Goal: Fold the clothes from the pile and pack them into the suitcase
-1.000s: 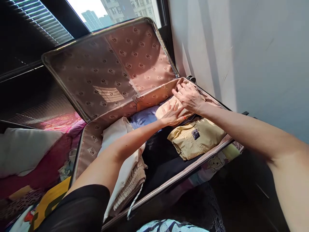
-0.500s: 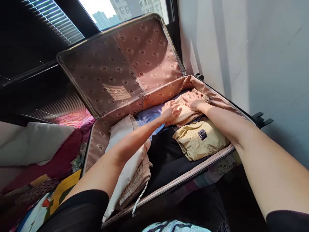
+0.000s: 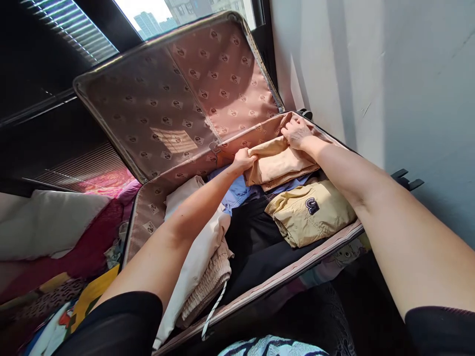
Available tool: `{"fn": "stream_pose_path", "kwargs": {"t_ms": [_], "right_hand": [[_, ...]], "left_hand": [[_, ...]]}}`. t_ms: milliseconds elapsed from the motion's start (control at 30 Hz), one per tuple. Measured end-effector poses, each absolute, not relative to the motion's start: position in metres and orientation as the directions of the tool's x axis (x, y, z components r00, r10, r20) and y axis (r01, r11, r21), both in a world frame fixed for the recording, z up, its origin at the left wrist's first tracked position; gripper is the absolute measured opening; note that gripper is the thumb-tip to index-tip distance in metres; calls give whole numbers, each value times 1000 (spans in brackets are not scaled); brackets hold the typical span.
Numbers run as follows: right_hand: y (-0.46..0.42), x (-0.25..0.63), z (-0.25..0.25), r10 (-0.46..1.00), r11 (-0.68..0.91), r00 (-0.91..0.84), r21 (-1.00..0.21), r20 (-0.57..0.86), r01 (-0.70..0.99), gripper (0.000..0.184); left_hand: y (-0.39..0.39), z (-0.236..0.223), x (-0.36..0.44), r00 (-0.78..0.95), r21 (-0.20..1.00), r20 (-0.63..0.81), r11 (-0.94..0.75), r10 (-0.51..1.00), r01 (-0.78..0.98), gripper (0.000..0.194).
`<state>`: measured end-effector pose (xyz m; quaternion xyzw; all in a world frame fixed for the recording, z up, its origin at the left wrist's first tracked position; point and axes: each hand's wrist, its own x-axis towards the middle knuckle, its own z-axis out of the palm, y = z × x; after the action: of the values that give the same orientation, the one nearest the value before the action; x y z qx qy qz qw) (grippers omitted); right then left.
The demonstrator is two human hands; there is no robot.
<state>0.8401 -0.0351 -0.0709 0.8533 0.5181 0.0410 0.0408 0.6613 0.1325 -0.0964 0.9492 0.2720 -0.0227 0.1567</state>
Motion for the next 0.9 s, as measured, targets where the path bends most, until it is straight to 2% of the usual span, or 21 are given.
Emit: {"fn": "stream_pose_path", "kwargs": {"t_ms": [67, 100, 167, 200, 267, 367, 433, 567, 633, 733, 833, 900], "right_hand": [[-42, 832, -72, 872, -485, 475, 85, 121, 870, 49], [-45, 828, -76, 876, -474, 464, 63, 135, 878, 53], [-52, 820, -91, 887, -440, 436, -7, 152, 898, 60], [-54, 817, -101, 888, -435, 438, -49, 144, 899, 64], [-57, 815, -122, 874, -473, 483, -132, 57, 871, 70], [-54, 820, -144, 834, -551, 532, -184, -148, 814, 78], [-50, 825, -151, 826, -562, 532, -189, -186, 805, 83], [-45, 826, -146, 818, -575, 551, -200, -167, 793, 81], [-45, 821, -140, 815, -580, 560, -204, -148, 789, 76], [-46, 808, -131, 798, -594, 601, -218, -37, 775, 67], [-39, 788, -121, 786, -583, 615, -252, 69, 773, 58], [-28, 762, -111, 818, -528, 567, -258, 101, 809, 55]], "left_hand": [[126, -99, 654, 807, 250, -87, -771, 584, 585, 64], [121, -102, 650, 817, 213, -37, -794, 576, 570, 76], [108, -110, 643, 887, 126, 27, -882, 461, 454, 96], [103, -115, 642, 924, 99, 3, -920, 381, 379, 102], [96, -125, 643, 951, 102, -135, -951, 278, 292, 108], [94, -136, 653, 913, 126, -314, -941, 262, 313, 115], [94, -136, 659, 897, 122, -344, -934, 276, 334, 118], [85, -115, 653, 880, 95, -387, -938, 273, 333, 109], [82, -99, 632, 901, 86, -389, -966, 194, 245, 99], [94, -74, 567, 955, 119, -288, -987, 69, 107, 76], [122, -51, 463, 965, 219, -217, -956, 148, 195, 59], [140, -37, 388, 929, 278, -261, -901, 263, 333, 56]]}}
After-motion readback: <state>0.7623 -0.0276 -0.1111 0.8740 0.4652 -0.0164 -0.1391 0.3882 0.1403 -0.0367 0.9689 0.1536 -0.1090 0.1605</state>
